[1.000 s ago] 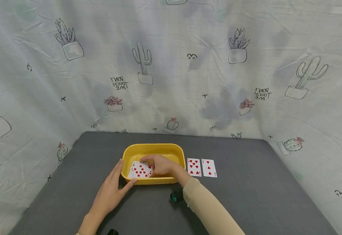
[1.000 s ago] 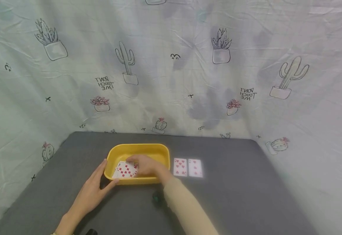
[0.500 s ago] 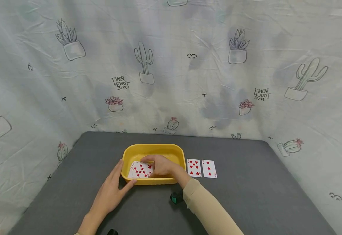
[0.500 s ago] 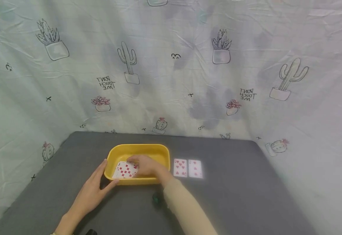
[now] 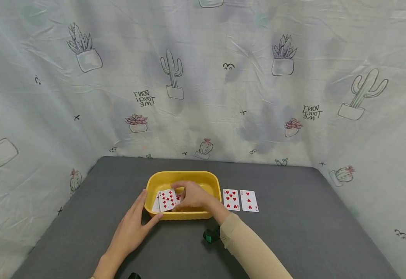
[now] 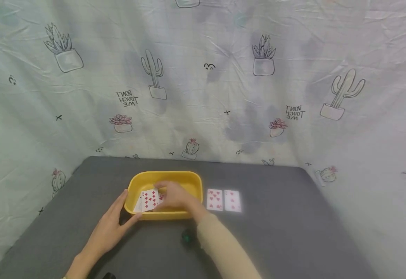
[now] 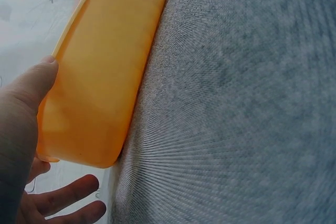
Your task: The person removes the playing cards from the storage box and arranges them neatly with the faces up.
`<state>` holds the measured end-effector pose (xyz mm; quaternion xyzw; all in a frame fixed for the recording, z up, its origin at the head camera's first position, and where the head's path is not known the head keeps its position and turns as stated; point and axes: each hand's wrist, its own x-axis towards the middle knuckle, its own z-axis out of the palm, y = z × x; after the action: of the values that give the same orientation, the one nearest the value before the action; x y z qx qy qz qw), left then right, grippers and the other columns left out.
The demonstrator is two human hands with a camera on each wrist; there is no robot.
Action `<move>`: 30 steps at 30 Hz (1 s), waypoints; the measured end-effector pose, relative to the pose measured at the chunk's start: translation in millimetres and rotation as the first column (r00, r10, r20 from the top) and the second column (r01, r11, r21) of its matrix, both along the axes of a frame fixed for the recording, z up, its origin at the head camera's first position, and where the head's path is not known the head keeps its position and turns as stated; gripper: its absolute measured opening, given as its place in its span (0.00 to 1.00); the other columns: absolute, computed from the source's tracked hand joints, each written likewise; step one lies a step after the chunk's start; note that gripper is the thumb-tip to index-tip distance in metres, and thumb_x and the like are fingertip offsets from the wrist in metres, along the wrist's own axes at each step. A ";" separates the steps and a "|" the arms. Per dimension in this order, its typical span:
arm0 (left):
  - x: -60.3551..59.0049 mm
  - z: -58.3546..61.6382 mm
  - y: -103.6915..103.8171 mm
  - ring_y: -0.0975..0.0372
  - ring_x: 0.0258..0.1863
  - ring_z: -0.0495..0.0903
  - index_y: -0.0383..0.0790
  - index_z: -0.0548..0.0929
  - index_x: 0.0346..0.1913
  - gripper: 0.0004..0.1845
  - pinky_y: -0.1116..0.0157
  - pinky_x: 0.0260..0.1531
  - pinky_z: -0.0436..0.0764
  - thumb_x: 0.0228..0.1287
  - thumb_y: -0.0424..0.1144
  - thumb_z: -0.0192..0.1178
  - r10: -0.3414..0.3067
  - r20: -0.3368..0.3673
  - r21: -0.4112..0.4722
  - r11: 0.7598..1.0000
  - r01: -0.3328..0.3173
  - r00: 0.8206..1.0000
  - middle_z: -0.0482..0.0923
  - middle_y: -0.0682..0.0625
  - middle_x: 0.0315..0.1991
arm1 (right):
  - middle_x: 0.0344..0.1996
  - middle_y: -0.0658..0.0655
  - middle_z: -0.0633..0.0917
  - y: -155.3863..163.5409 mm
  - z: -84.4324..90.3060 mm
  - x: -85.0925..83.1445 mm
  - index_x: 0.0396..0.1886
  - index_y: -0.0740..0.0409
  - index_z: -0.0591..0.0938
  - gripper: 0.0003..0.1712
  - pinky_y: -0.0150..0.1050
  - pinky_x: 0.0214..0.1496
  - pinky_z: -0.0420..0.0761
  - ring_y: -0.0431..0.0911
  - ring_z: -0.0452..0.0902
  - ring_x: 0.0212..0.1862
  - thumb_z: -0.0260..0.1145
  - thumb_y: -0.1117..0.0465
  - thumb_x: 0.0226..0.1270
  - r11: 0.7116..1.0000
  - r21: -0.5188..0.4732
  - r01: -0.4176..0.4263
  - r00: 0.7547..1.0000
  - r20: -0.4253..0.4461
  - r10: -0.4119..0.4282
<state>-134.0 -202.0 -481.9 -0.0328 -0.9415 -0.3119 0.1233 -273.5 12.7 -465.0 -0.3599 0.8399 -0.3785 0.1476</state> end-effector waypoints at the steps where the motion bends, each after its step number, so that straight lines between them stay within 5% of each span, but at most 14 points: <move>1: 0.0 0.2 0.3 0.43 0.70 0.58 0.40 0.49 0.79 0.54 0.39 0.60 0.64 0.61 0.70 0.56 0.001 0.001 0.000 1.000 -0.001 1.000 0.51 0.40 0.76 | 0.38 0.51 0.84 1.2 1.2 0.6 0.67 0.56 0.75 0.45 0.33 0.29 0.77 0.42 0.75 0.27 0.83 0.55 0.47 1.000 -0.023 0.009 1.000 0.021 -0.009; 5: -0.1 2.6 1.8 0.42 0.70 0.58 0.40 0.49 0.79 0.54 0.38 0.60 0.64 0.61 0.70 0.56 0.003 0.002 0.002 1.000 -0.003 1.000 0.51 0.40 0.76 | 0.46 0.52 0.82 6.1 8.2 2.9 0.68 0.58 0.74 0.49 0.35 0.29 0.79 0.43 0.77 0.28 0.84 0.53 0.44 0.995 -0.082 0.060 0.997 0.058 -0.055; 18: 0.7 5.0 1.4 0.42 0.70 0.59 0.40 0.49 0.79 0.54 0.38 0.60 0.64 0.62 0.69 0.56 0.007 0.008 0.004 1.000 -0.007 1.000 0.51 0.39 0.76 | 0.64 0.52 0.71 22.5 31.8 9.6 0.71 0.54 0.71 0.51 0.35 0.42 0.80 0.43 0.79 0.42 0.82 0.47 0.47 0.998 -0.035 0.045 0.997 -0.067 -0.048; 24: 0.2 3.4 0.7 0.42 0.70 0.58 0.40 0.49 0.79 0.53 0.38 0.60 0.64 0.63 0.66 0.59 0.008 0.003 0.004 1.000 -0.008 1.000 0.51 0.39 0.76 | 0.61 0.54 0.72 41.1 51.0 20.4 0.69 0.59 0.72 0.49 0.38 0.43 0.81 0.52 0.78 0.47 0.82 0.50 0.48 0.992 -0.124 0.014 0.994 -0.110 -0.028; 30: 0.7 1.4 0.3 0.42 0.70 0.58 0.40 0.49 0.79 0.55 0.39 0.61 0.63 0.61 0.70 0.57 0.011 0.000 -0.004 1.000 -0.011 1.000 0.51 0.39 0.76 | 0.62 0.49 0.70 75.5 62.7 34.0 0.72 0.50 0.70 0.51 0.53 0.45 0.81 0.52 0.74 0.47 0.84 0.56 0.46 0.974 -0.227 -0.013 0.996 -0.086 -0.007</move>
<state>-133.3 -201.7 -480.5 -0.0280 -0.9423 -0.3093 0.1248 -239.5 88.3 -402.3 -0.3917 0.7960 -0.4562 0.0694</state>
